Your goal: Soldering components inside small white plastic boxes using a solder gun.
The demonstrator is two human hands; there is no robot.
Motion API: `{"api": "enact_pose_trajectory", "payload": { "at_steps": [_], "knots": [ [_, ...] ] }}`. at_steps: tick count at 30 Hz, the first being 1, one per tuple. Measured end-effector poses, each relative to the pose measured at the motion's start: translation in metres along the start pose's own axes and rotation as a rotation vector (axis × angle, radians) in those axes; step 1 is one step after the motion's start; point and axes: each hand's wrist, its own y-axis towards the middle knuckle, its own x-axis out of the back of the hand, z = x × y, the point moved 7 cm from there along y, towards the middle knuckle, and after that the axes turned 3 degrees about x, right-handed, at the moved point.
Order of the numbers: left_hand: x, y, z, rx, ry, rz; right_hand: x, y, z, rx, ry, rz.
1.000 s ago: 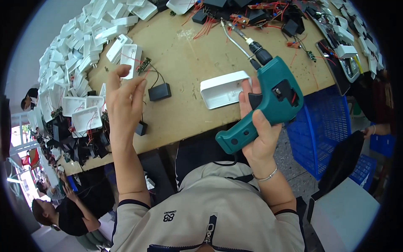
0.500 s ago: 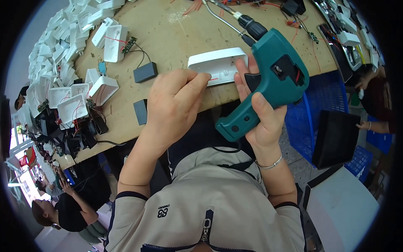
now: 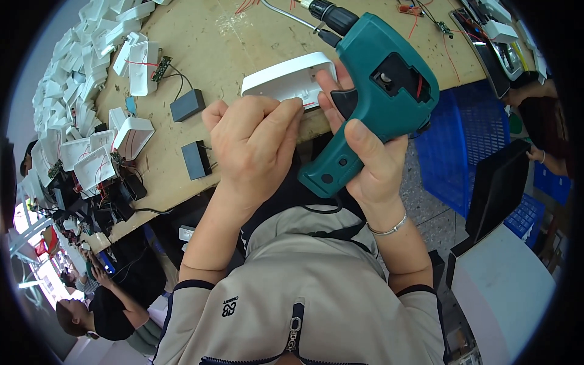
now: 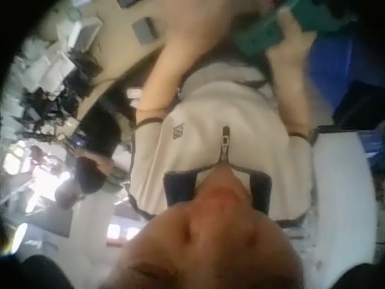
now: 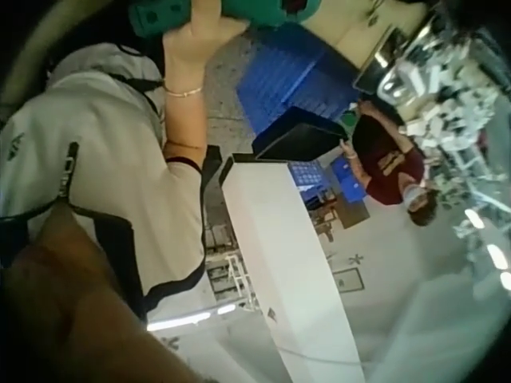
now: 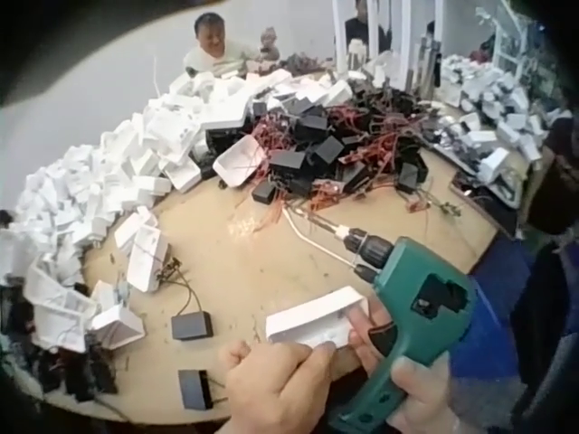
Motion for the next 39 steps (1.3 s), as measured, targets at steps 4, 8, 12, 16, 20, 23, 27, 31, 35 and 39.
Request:
{"api": "enact_pose_trajectory", "payload": {
  "at_steps": [4,8,12,16,20,23,27,31,35,39],
  "knots": [
    [0.000,0.000,0.000,0.052,-0.008,-0.002,0.001,0.000,-0.002,-0.003,0.007,0.022],
    [-0.002,-0.001,0.000,0.076,0.005,-0.081,0.003,0.000,-0.001,-0.010,-0.014,0.034],
    [0.000,-0.002,0.001,0.113,0.015,-0.124,0.010,-0.006,0.008,0.006,-0.060,0.034],
    [0.003,0.006,0.001,0.152,0.087,-0.078,0.028,-0.034,0.037,0.100,-0.215,-0.071],
    [0.002,0.009,0.003,0.154,0.115,-0.060,0.045,-0.065,0.056,0.058,-0.495,-0.097],
    [-0.004,0.012,0.005,0.159,0.080,-0.044,0.050,-0.087,0.069,0.100,-0.640,-0.075],
    [-0.014,0.015,0.005,0.137,0.087,-0.055,0.051,-0.104,0.069,0.020,-0.719,-0.017],
    [-0.019,0.018,0.007,0.152,0.112,-0.019,0.049,-0.108,0.062,-0.031,-0.704,0.031],
    [-0.021,0.021,0.006,0.135,0.109,-0.027,0.043,-0.104,0.061,-0.004,-0.779,0.118],
    [-0.022,0.025,0.005,0.152,0.124,0.039,0.045,-0.102,0.057,-0.051,-0.728,0.090]
  ]
}}
